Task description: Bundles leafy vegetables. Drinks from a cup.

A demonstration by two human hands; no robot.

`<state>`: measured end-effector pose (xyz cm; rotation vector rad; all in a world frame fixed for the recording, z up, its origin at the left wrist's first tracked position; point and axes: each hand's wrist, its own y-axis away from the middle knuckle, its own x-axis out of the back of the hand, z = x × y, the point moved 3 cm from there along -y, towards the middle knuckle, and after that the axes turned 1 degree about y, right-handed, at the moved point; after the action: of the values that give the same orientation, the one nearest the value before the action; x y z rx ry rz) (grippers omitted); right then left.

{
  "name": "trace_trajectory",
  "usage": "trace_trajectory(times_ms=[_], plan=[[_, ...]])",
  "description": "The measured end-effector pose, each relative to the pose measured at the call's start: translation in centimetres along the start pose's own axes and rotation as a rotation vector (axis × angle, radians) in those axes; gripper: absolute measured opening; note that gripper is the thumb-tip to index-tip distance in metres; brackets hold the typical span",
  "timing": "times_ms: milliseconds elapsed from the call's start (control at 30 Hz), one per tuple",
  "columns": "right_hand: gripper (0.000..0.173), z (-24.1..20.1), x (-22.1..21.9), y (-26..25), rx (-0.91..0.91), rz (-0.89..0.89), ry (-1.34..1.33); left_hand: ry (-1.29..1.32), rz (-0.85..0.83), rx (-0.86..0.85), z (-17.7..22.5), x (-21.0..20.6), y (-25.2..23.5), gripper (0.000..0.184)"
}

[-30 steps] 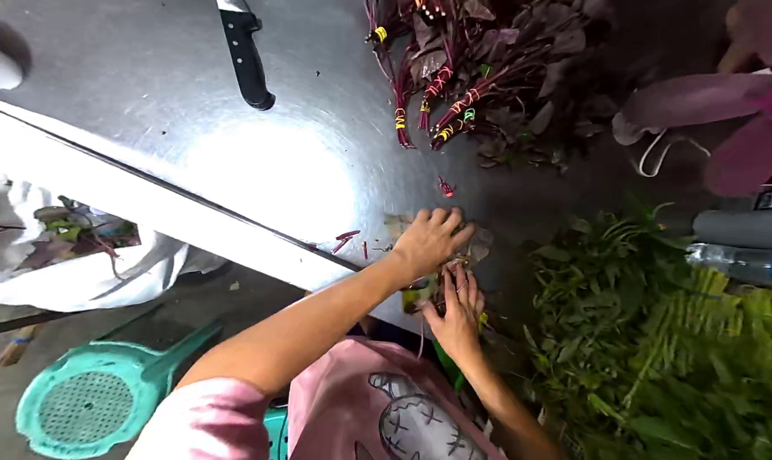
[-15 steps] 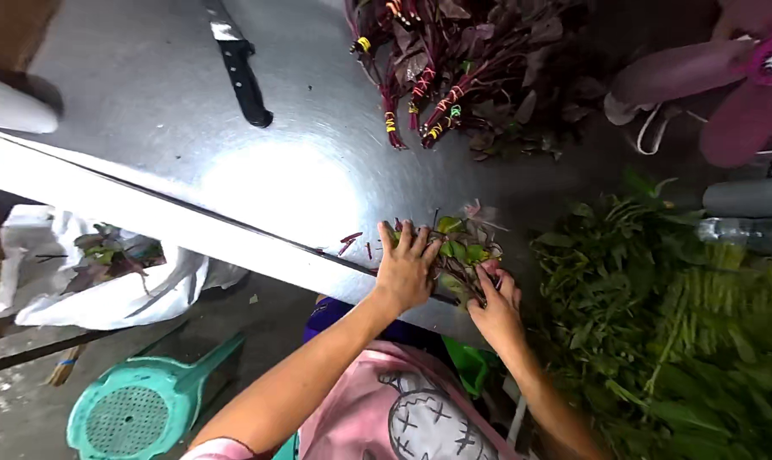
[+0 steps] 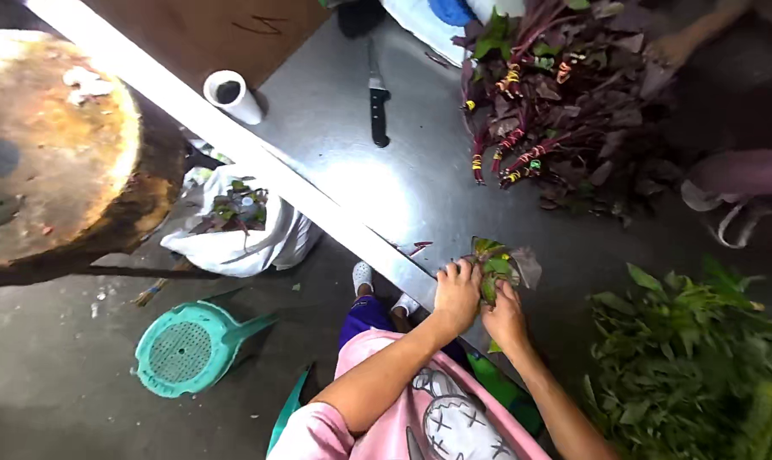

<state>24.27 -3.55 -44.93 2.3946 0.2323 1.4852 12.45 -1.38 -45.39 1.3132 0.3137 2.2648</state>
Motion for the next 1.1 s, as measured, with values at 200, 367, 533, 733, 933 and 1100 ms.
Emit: trace_trajectory(times_ms=[200, 367, 533, 733, 933, 1100], plan=[[0.055, -3.4, -0.8, -2.7, -0.119, -0.005, -0.482, 0.691, 0.111, 0.073, -2.2, 1.7, -0.2, 0.075], [0.042, -5.2, -0.3, -5.8, -0.105, -0.005, -0.591, 1.461, 0.250, 0.250, -2.9, 2.2, -1.7, 0.061], [0.040, -9.6, 3.9, -5.7, 0.022, 0.085, -0.486, 1.561, 0.318, 0.110, -2.1, 6.8, -1.0, 0.059], [0.053, -19.6, 6.4, -3.6, 0.336, 0.180, -0.268, 1.605, 0.517, -0.081, -6.4, 14.9, 5.2, 0.054], [0.045, -34.2, -4.6, -1.8, 0.633, 0.027, -0.333, 1.782, 0.743, 0.006, -22.5, 18.1, 14.0, 0.057], [0.022, -47.2, -19.5, -3.9, 0.713, -0.251, -0.401, 1.993, 0.851, 0.310, -40.6, 18.1, 18.2, 0.062]])
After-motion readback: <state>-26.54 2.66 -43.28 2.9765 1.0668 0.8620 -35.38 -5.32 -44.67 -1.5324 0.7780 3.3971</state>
